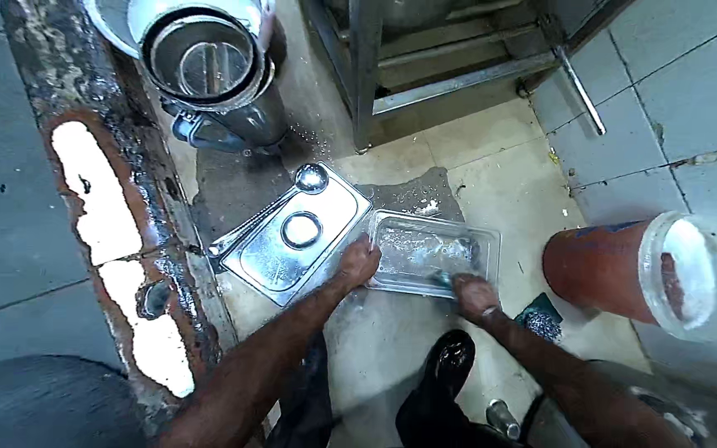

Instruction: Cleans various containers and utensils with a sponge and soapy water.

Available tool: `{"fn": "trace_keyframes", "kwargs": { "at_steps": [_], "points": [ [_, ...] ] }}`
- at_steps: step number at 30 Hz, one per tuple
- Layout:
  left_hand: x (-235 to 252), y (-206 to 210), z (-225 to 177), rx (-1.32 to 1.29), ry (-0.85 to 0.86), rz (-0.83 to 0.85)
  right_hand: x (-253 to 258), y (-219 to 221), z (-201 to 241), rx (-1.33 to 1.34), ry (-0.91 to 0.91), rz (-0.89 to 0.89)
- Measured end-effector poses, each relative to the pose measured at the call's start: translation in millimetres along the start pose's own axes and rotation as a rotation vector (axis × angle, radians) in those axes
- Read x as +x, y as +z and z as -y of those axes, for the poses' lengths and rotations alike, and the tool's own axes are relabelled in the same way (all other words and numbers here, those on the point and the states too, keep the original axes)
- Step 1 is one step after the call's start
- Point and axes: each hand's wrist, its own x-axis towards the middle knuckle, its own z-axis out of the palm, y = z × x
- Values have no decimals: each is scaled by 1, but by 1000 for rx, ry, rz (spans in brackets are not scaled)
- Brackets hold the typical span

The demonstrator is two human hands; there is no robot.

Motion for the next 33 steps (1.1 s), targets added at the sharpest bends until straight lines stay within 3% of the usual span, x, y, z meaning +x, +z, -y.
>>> {"fn": "trace_keyframes", "kwargs": {
  "at_steps": [2,5,9,11,14,17,21,24,26,30,33],
  "points": [
    [11,1,-9,3,62,39,-22,11,-41,-105,-12,93],
    [26,0,-31,-122,24,70,-26,16,-29,-87,154,131],
    [16,2,-42,-638,-69,18,11,-13,45,225,429,100],
    [7,11,-45,-591,-63,52,39,-36,100,403,476,57],
    [16,9,-31,-199,-78,-14,72,-47,172,581,379,71],
    [28,-13,-8,-34,-143,-89,67,-30,200,500,101,180],
    [27,-13,-2,38,-107,-101,52,-15,163,93,-186,384],
    [12,2,-8,52,-80,-70,37,-23,133,-160,-196,499],
    [-1,14,-11,-7,-73,-102,29,-22,135,-133,-113,530],
    [9,23,-4,-101,-114,-167,30,-28,187,366,190,290],
    [9,12,-3,-139,-141,-232,38,-31,233,615,362,-28]
  ]
}}
